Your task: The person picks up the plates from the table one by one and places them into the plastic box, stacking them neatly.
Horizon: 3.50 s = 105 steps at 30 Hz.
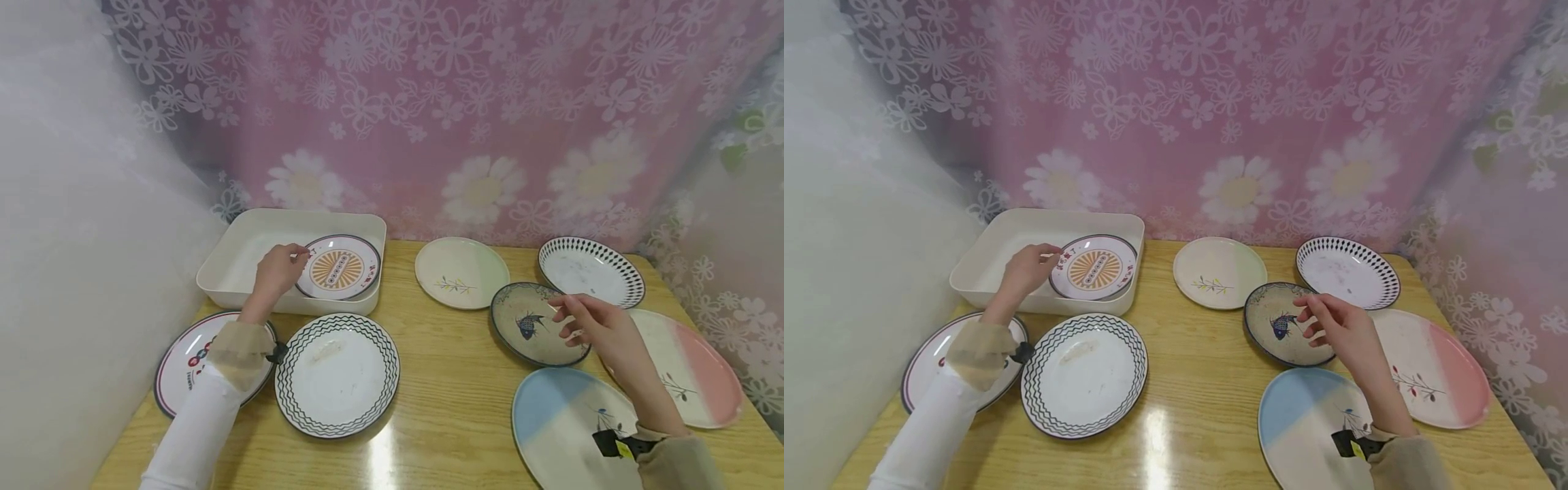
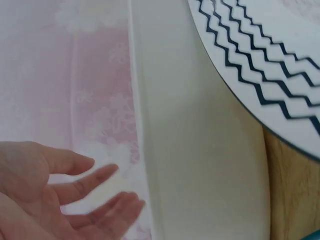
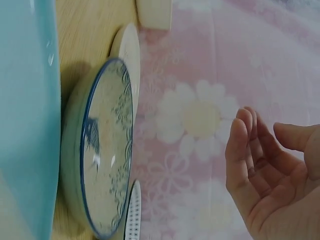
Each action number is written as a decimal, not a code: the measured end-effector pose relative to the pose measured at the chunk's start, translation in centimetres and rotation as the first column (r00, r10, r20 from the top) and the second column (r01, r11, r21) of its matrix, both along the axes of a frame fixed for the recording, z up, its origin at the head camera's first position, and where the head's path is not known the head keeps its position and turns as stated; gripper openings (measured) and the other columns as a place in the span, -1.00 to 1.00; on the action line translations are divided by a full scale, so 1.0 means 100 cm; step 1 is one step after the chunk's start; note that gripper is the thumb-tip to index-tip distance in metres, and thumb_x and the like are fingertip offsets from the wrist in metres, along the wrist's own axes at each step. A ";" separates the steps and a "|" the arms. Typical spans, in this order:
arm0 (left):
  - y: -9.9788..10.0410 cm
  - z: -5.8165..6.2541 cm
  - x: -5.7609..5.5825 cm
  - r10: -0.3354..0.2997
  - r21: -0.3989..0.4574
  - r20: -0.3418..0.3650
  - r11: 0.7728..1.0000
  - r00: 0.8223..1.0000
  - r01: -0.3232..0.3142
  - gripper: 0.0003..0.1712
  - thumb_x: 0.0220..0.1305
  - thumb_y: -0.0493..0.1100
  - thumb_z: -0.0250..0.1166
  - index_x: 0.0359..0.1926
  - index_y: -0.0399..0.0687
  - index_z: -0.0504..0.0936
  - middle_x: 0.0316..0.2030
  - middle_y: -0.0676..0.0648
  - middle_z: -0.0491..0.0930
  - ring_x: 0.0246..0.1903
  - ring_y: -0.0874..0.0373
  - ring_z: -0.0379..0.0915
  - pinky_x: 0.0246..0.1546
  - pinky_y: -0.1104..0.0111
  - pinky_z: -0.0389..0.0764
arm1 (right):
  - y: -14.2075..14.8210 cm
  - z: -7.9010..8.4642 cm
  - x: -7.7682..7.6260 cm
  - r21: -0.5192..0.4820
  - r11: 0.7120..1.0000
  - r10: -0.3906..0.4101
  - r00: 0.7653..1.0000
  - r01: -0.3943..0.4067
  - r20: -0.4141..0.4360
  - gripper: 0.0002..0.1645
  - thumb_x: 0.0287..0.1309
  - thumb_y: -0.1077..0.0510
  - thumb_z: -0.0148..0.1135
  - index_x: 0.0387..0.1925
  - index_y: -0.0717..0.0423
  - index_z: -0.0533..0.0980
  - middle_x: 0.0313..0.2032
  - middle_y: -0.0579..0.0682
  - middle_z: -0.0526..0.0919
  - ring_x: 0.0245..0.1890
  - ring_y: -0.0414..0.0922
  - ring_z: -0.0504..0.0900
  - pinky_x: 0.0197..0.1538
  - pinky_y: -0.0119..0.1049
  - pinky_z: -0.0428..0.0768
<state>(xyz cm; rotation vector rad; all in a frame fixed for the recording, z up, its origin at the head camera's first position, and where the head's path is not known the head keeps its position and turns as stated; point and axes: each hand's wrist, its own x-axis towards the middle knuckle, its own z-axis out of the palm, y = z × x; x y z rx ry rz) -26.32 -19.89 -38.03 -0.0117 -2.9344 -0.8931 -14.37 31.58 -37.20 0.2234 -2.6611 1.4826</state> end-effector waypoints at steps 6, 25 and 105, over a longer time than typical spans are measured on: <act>0.017 0.008 0.010 -0.064 0.089 -0.120 0.993 0.991 0.075 -0.64 0.52 -0.18 0.07 0.17 -0.18 0.64 0.19 -0.32 0.54 0.12 -0.24 0.53 0.01 -0.07 0.56 | 0.019 -0.001 0.005 0.163 0.986 -0.040 0.999 0.045 -0.030 -0.57 0.56 -0.03 -0.01 0.12 0.19 0.57 -0.32 -0.23 0.67 -0.43 -0.19 0.69 -0.41 -0.30 0.71; 0.079 0.028 0.058 -0.222 0.206 -0.210 0.942 0.952 0.266 -0.75 0.50 -0.18 0.16 0.02 -0.06 0.72 -0.51 0.01 0.65 -0.51 0.20 0.60 -0.49 0.35 0.49 | 0.067 -0.040 0.019 0.609 0.793 -0.038 0.999 0.026 0.007 -0.79 0.24 0.04 0.41 -0.18 0.07 0.73 -0.26 0.07 0.77 -0.40 -0.05 0.71 -0.37 -0.12 0.61; 0.138 -0.026 0.099 -0.473 0.260 -0.042 0.846 0.880 0.466 -0.76 0.53 -0.21 0.12 -0.09 -0.06 0.73 -0.56 0.03 0.64 -0.58 0.24 0.58 -0.66 0.50 0.39 | 0.082 -0.053 0.012 0.690 0.644 0.098 0.930 -0.330 0.353 -0.86 0.31 0.24 0.24 -0.17 0.03 0.67 -0.22 -0.02 0.73 -0.26 -0.02 0.67 -0.23 0.09 0.59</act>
